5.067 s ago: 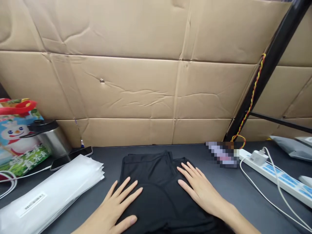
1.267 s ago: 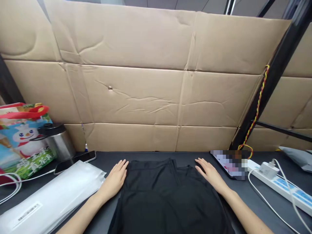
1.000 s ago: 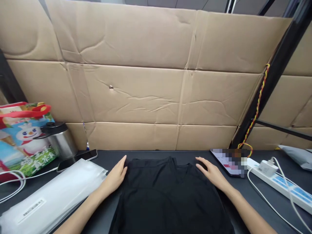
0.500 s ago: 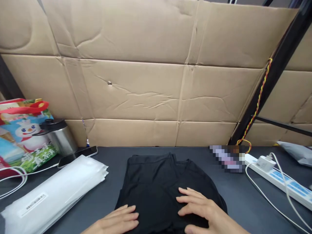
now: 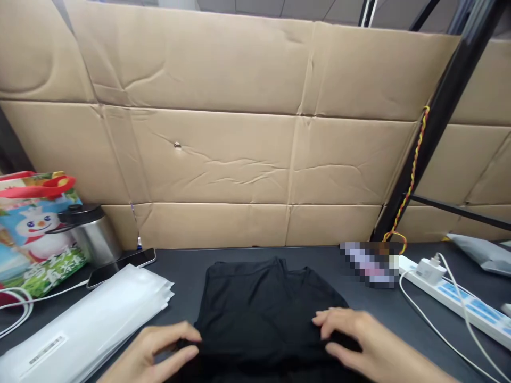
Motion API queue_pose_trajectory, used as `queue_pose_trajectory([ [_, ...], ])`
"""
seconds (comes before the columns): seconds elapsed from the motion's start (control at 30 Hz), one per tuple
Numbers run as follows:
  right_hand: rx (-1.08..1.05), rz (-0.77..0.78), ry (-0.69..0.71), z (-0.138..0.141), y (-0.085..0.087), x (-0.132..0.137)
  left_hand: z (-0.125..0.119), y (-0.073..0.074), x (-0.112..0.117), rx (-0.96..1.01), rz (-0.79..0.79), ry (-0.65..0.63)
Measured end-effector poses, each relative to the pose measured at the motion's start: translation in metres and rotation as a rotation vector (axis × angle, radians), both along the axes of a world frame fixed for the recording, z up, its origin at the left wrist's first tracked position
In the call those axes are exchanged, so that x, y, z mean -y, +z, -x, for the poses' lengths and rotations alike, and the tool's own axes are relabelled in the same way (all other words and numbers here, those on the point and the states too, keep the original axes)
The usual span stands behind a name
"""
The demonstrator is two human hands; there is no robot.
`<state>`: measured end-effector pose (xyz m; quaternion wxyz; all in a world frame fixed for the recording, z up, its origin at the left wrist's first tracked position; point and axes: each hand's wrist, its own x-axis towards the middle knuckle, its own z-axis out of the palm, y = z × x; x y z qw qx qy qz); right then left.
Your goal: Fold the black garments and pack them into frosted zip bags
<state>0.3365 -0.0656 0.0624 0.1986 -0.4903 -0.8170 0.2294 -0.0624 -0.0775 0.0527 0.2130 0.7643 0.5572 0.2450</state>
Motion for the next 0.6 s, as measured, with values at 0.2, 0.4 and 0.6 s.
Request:
queue_pose_trajectory([
  [0.2,-0.181,0.014,-0.067,-0.024,0.039,-0.068,-0.012,0.035,-0.075,0.33,0.033,-0.059],
  [0.4,-0.16,-0.087,-0.148,-0.01,0.012,-0.148,-0.017,0.026,-0.151,0.24,0.007,0.015],
  [0.6,-0.121,-0.119,-0.181,-0.008,-0.025,-0.166,-0.015,-0.005,-0.172,0.082,-0.05,0.06],
])
